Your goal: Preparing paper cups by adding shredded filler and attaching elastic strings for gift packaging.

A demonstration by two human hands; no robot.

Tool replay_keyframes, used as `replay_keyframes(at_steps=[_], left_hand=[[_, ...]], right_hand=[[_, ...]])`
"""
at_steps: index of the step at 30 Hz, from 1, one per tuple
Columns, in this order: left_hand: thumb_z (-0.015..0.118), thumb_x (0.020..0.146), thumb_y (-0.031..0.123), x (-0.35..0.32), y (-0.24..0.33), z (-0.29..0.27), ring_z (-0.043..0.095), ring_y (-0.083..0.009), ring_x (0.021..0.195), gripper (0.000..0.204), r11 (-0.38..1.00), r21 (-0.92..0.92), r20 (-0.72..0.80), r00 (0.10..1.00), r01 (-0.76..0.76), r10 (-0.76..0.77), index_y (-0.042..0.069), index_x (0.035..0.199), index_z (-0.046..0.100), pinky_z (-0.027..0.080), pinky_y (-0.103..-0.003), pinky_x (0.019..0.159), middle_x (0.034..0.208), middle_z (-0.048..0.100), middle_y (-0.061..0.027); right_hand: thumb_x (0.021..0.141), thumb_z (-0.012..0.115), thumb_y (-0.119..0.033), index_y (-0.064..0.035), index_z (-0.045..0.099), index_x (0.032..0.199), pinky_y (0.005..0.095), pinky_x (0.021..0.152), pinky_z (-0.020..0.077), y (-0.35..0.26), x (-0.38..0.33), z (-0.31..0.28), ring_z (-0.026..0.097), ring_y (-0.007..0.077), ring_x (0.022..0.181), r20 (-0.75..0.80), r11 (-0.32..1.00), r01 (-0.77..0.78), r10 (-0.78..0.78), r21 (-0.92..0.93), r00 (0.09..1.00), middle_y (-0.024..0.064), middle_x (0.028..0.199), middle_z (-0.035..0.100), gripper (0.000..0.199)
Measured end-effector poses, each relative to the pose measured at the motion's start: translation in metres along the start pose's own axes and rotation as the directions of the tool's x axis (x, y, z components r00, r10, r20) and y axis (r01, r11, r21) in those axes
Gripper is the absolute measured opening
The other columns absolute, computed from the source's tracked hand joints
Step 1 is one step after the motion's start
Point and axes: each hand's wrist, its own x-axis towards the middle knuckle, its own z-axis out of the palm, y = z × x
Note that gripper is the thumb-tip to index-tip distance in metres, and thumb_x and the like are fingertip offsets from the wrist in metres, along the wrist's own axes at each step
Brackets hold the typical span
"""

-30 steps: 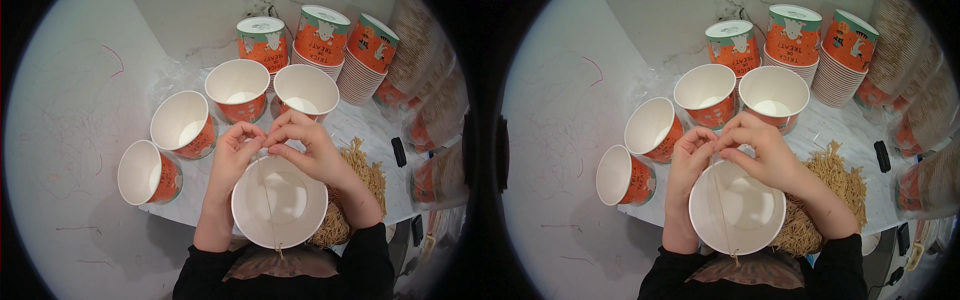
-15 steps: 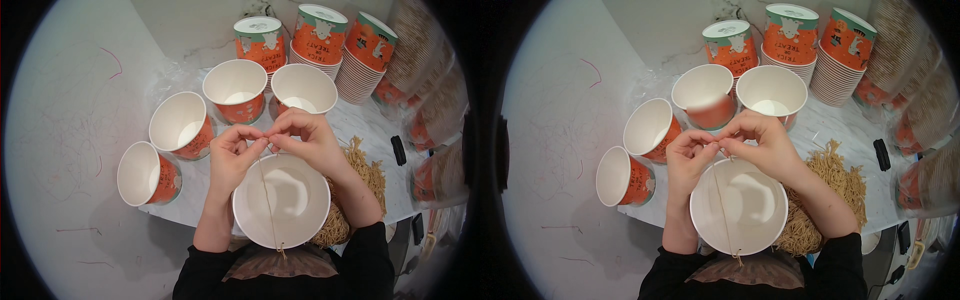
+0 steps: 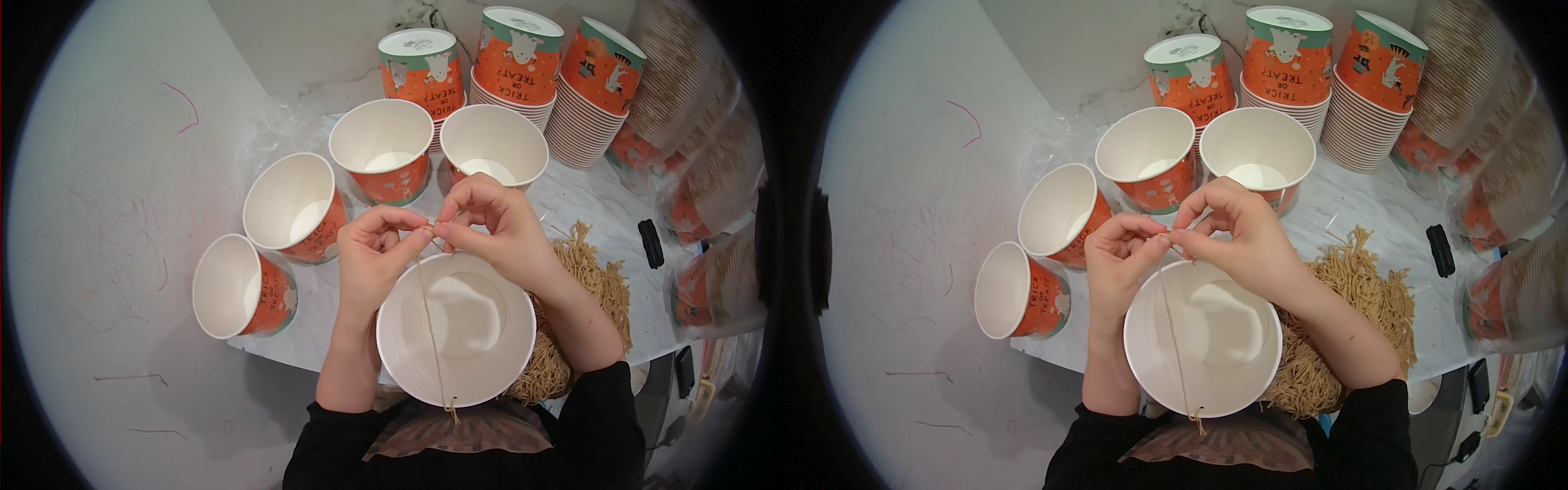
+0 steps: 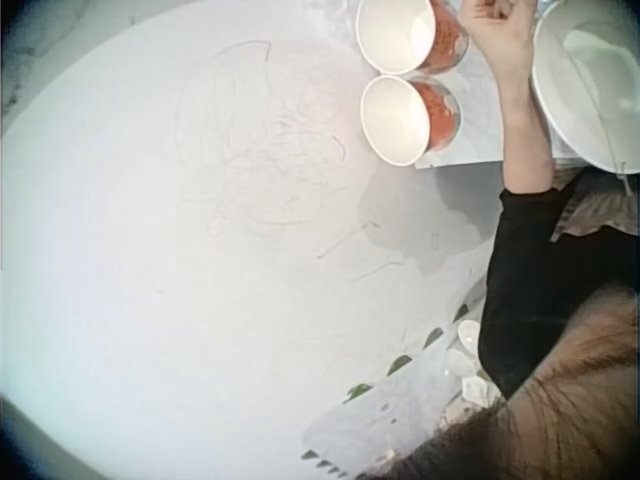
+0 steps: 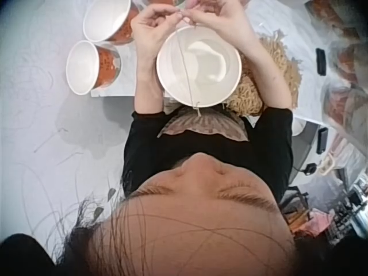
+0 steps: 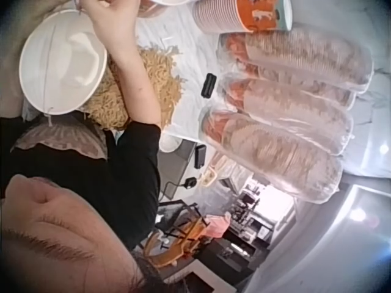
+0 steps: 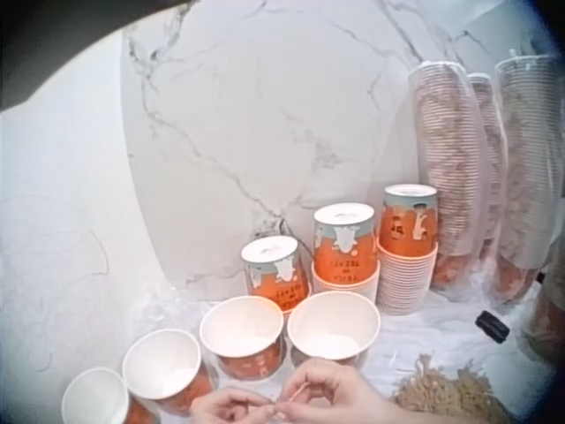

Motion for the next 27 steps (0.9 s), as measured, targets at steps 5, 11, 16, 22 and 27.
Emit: replay_keyframes(at_steps=[5,11,16,22,27], left_hand=[[0.075,0.084,-0.005,-0.001,0.001,-0.003,0.034,0.0058,0.052,0.011,0.999,0.033,-0.006,1.000,0.008,-0.008,-0.002,0.094,0.071,0.022,-0.016,0.047,0.064,0.056,0.0091],[0.075,0.083,-0.005,-0.001,0.004,0.000,0.034,0.0060,0.052,0.011,0.999,0.028,-0.032,0.999,0.016,-0.015,-0.002,0.093,0.070,0.021,-0.016,0.047,0.062,0.054,0.0095],[0.076,0.083,-0.005,0.000,0.001,-0.001,0.035,0.0062,0.052,0.012,0.997,0.083,-0.051,0.999,-0.009,0.013,-0.002,0.093,0.070,0.022,-0.016,0.047,0.062,0.055,0.0090],[0.076,0.083,-0.005,0.001,0.001,-0.001,0.037,0.0065,0.054,0.014,0.998,0.059,-0.020,1.000,-0.012,0.014,-0.002,0.093,0.067,0.024,-0.015,0.047,0.077,0.068,0.0005],[0.071,0.085,-0.007,0.002,-0.001,-0.009,0.038,0.0058,0.055,0.010,1.000,-0.017,0.061,0.998,-0.005,0.006,-0.003,0.093,0.067,0.030,-0.014,0.049,0.097,0.075,-0.0100]], right_hand=[[0.090,0.072,-0.006,0.0048,0.065,0.101,0.0238,0.070,0.0535,0.003,0.000,0.000,0.066,0.0126,0.080,0.011,1.000,0.006,-0.005,-0.017,1.000,0.0072,0.104,0.055,0.017],[0.091,0.071,-0.003,0.0015,0.066,0.099,0.0221,0.073,0.0529,0.000,0.000,-0.002,0.065,0.0088,0.084,0.059,0.974,-0.190,0.184,0.123,0.981,0.0035,0.100,0.061,0.010],[0.089,0.076,-0.009,0.0021,0.068,0.101,0.0217,0.072,0.0527,-0.002,-0.002,-0.001,0.066,0.0069,0.084,0.043,0.976,-0.179,0.175,0.124,0.984,0.0032,0.093,0.068,0.018],[0.092,0.073,-0.011,0.0011,0.068,0.103,0.0206,0.070,0.0513,0.004,0.002,-0.006,0.064,0.0066,0.082,0.054,0.965,-0.233,0.228,0.120,0.972,0.0019,0.090,0.068,0.017],[0.095,0.070,-0.015,-0.0037,0.068,0.101,0.0182,0.066,0.0490,0.005,0.007,-0.014,0.062,0.0045,0.077,0.168,0.850,-0.426,0.392,0.309,0.904,-0.0018,0.084,0.064,0.013]])
